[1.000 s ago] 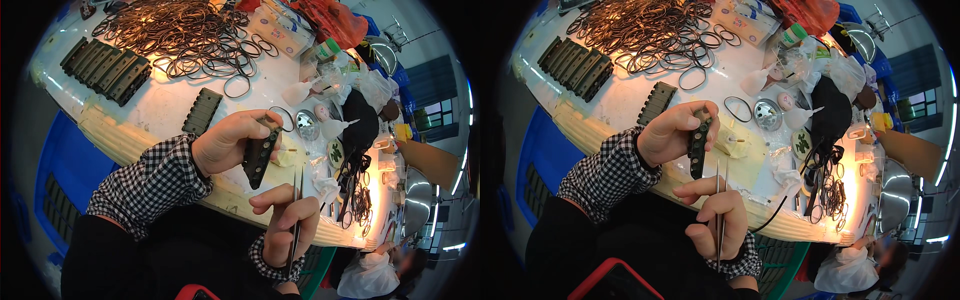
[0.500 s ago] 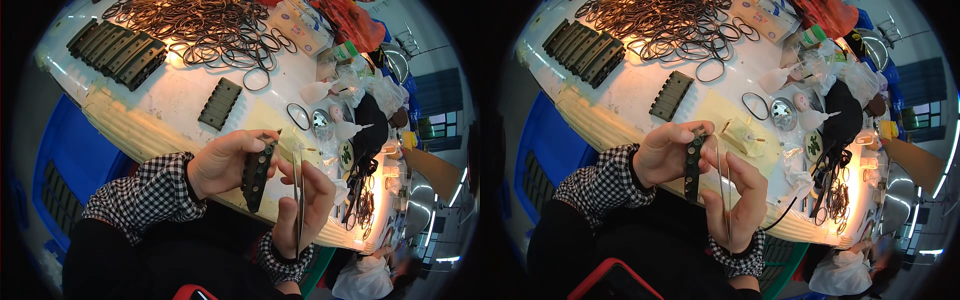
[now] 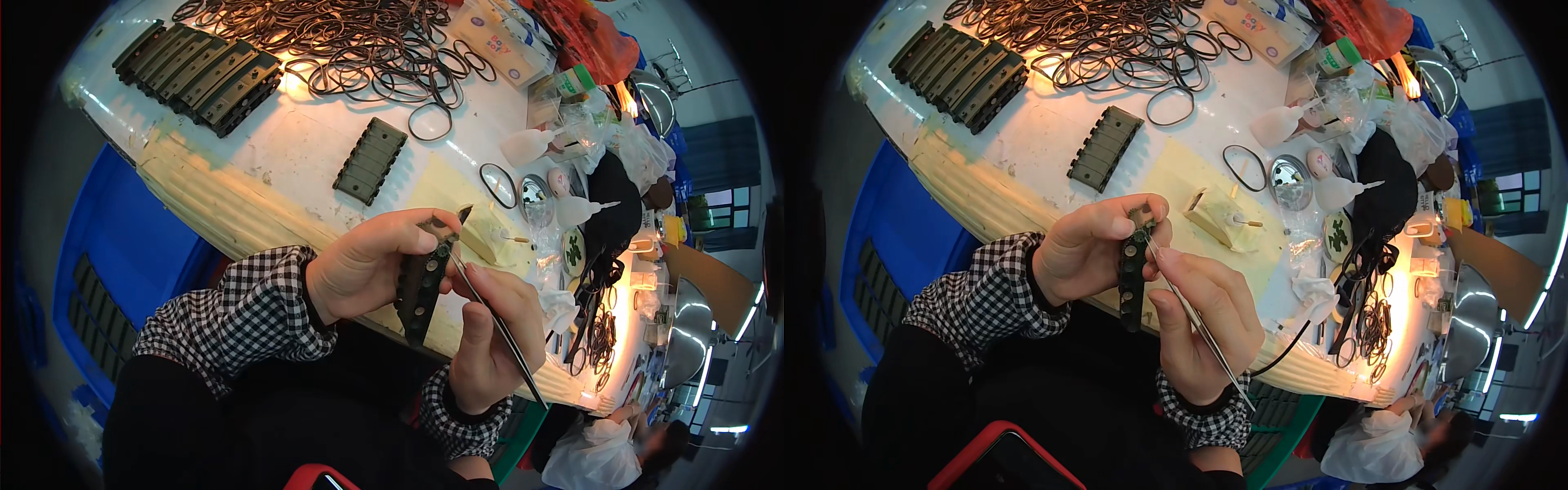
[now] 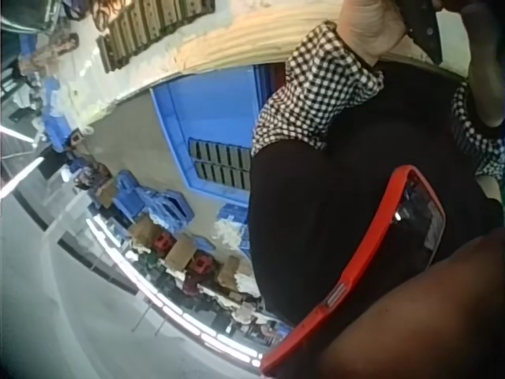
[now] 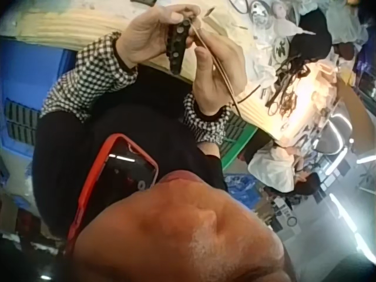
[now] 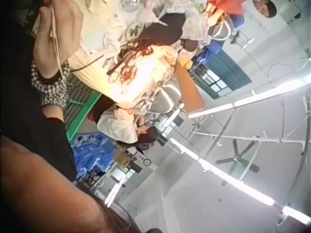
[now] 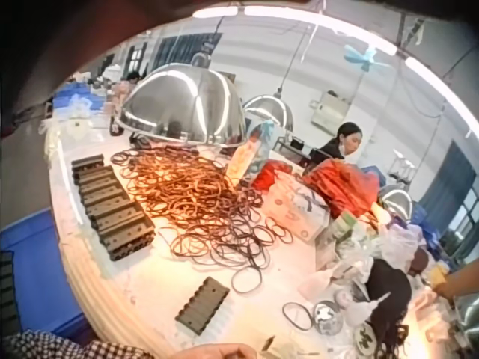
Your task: Assembling small electronic components into a green plastic casing using a metal pick tool.
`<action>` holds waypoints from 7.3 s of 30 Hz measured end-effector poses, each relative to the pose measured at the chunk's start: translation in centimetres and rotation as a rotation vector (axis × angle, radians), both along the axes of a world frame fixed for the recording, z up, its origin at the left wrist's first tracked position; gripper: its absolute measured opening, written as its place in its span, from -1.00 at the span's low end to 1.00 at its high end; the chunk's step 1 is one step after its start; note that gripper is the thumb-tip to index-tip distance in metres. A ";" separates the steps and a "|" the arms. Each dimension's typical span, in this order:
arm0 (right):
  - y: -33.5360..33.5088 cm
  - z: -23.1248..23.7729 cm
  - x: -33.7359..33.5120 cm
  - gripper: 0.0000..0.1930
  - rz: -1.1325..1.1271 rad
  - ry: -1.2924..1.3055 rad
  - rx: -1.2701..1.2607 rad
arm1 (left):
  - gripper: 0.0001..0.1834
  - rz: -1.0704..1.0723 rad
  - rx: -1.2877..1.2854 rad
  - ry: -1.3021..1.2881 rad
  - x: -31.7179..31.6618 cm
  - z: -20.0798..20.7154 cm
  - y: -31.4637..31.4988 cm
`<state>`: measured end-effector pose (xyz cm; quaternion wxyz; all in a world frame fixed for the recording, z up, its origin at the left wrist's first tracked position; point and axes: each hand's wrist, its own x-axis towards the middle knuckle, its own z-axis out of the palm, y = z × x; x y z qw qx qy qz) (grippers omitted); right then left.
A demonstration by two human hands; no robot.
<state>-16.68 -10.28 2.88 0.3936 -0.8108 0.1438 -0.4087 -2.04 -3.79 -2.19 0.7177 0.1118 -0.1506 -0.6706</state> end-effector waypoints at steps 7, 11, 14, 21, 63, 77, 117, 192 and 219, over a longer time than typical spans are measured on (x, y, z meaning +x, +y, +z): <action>0.0 -0.1 0.2 -0.78 0.010 -0.005 -0.001 | -0.67 0.021 0.003 -0.023 -0.1 -0.1 -0.1; 0.1 -0.2 0.3 -0.80 0.003 -0.008 0.014 | -0.67 0.032 0.015 -0.031 -0.1 0.0 -0.1; 0.2 -0.2 0.3 -0.81 -0.022 0.002 -0.015 | -0.67 0.039 0.017 -0.044 -0.1 0.1 -0.1; 0.5 0.1 0.5 -0.82 -0.076 0.021 -0.100 | -0.67 0.041 0.019 -0.065 -0.1 -0.3 -0.1; -0.3 0.4 0.6 -0.83 0.001 0.039 -0.181 | -0.67 -0.026 -0.014 0.059 0.0 -1.1 -0.2; -0.7 0.7 0.3 -0.82 0.049 0.063 -0.097 | -0.66 -0.048 0.021 0.050 0.0 -0.7 -0.2; 1.2 -1.0 -0.6 -0.75 -0.079 0.182 -0.057 | -0.59 0.326 0.143 -0.381 -1.2 2.6 0.8; -13.0 3.9 27.6 -0.69 0.158 0.424 -1.163 | -0.47 -0.072 -0.449 0.092 6.1 2.2 1.8; -15.4 1.6 37.4 -0.71 0.421 0.526 -0.937 | -0.51 -0.112 -0.500 0.079 6.1 2.8 1.9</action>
